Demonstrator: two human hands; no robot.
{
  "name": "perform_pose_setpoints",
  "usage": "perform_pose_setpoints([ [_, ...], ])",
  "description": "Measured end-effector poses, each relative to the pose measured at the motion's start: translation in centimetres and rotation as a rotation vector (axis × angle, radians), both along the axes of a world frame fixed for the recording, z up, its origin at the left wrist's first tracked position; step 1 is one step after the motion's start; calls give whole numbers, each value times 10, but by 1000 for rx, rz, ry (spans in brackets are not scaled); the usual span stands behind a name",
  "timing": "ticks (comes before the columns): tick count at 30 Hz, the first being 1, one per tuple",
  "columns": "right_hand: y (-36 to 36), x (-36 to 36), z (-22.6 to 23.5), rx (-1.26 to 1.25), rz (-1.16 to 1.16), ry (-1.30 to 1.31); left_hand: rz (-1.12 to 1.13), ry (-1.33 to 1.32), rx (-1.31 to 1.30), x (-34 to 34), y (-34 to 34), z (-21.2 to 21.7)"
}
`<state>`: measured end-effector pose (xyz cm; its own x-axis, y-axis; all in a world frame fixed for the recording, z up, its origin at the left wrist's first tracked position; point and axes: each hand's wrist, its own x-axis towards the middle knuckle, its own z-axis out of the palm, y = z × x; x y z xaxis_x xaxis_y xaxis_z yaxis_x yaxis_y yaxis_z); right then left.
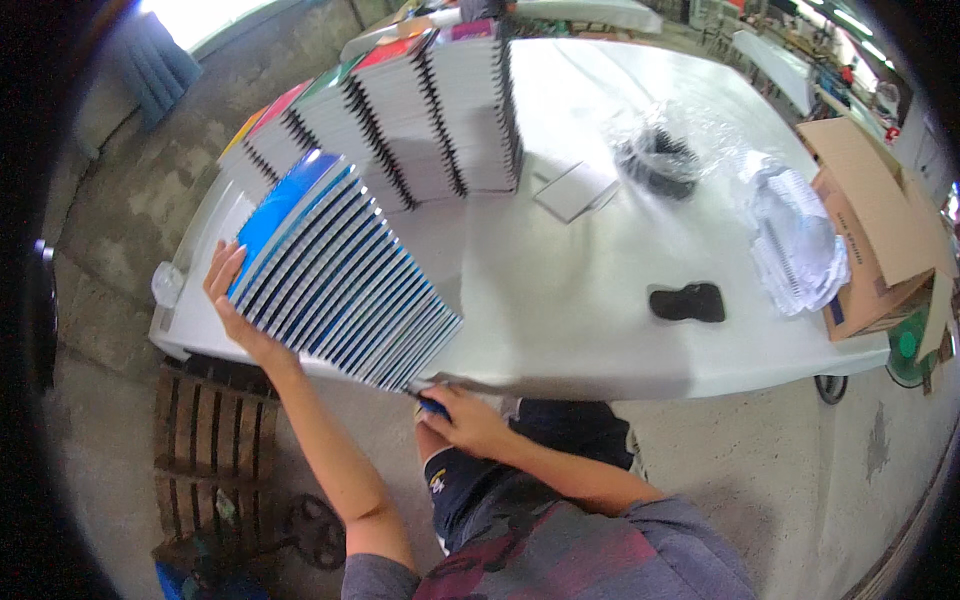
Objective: The person uses pliers to trim the metal spiral binding of a stack of blue notebooks. They repeatedly reposition the stack and cut the spiral wire along the edge, then place the cut pieces into a plastic bag on the table.
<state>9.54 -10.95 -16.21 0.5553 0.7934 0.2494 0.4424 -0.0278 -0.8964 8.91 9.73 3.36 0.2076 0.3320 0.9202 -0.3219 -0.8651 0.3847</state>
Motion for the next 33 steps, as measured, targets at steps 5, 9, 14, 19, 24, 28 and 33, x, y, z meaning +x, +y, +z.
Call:
perform_pose_setpoints([
  [5,-11,-5,25,-149,-114,-244,39,6,45,-2,-1,1],
  [9,-14,-9,32,-137,-229,-557,26,-12,16,1,-6,4],
  [14,-12,-11,28,-99,-270,-681,50,-2,38,0,-7,5],
  [19,-12,-9,31,-124,-284,-679,40,-18,30,1,-9,5],
  [24,-10,-8,29,-101,-281,-674,4,-42,19,3,-5,3],
  [28,-9,-9,29,-110,-279,-691,-4,-50,-8,3,-7,3],
  [33,-6,-9,29,-115,-274,-684,7,-55,-5,5,-5,2],
])
